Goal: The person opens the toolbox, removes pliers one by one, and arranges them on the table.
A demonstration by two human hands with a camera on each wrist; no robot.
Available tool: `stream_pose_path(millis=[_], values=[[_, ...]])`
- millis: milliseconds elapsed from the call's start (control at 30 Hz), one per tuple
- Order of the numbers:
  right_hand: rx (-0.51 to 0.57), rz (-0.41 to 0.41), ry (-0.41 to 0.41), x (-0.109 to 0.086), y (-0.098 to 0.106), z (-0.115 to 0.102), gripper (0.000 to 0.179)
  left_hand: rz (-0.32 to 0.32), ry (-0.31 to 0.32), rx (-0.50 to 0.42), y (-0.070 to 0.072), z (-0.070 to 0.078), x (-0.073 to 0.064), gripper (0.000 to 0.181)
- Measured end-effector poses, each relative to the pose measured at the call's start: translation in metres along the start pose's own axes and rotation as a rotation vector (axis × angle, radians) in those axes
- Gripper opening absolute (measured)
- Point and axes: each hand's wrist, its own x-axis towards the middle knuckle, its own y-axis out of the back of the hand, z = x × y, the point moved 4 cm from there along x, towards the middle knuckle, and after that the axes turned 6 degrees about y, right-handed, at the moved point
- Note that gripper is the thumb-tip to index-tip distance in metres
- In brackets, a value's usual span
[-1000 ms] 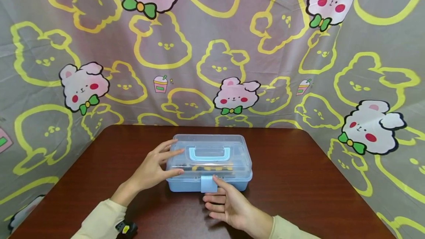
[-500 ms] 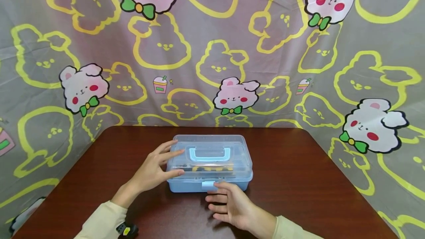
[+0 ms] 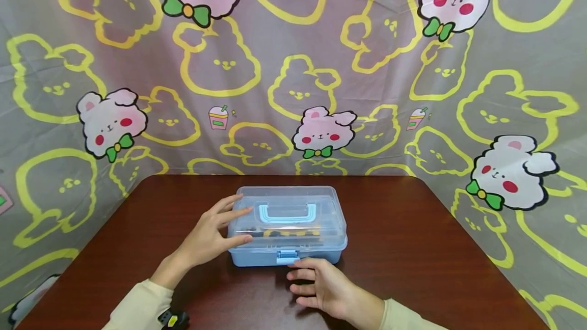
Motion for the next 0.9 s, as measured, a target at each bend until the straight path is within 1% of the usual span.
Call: stream_pose_path(millis=[200,300,400,500,567,633,733,833,900], values=[[-0.125,0.039,0.057,-0.001,0.004,-0.003,0.043,-0.011,0.004,0.048,0.002,0.002,-0.001,0.066],[-0.182,0.034,0.081,-0.004,0.007,-0.006,0.042,-0.023,0.011,0.070,0.003,0.003,-0.002,0.067],[-0.243,-0.006,0.111,-0.008,0.009,-0.011,0.042,-0.031,0.010,0.097,0.003,0.004,-0.003,0.067],[-0.347,-0.066,0.170,-0.013,0.010,-0.018,0.039,-0.031,0.005,0.115,0.004,0.005,-0.003,0.068],[-0.445,-0.105,0.230,-0.016,0.011,-0.023,0.038,-0.017,0.003,0.122,0.006,0.006,-0.004,0.070],[-0.567,-0.126,0.309,-0.019,0.012,-0.028,0.035,0.007,0.008,0.127,0.010,0.006,-0.006,0.074],[-0.784,-0.127,0.471,-0.024,0.015,-0.037,0.033,0.051,0.025,0.148,0.017,0.006,-0.011,0.081],[-0.971,-0.070,0.637,-0.031,0.020,-0.048,0.028,0.082,0.061,0.164,0.022,0.003,-0.019,0.084],[-1.044,-0.008,0.730,-0.035,0.025,-0.054,0.026,0.095,0.088,0.162,0.025,0.001,-0.025,0.083]])
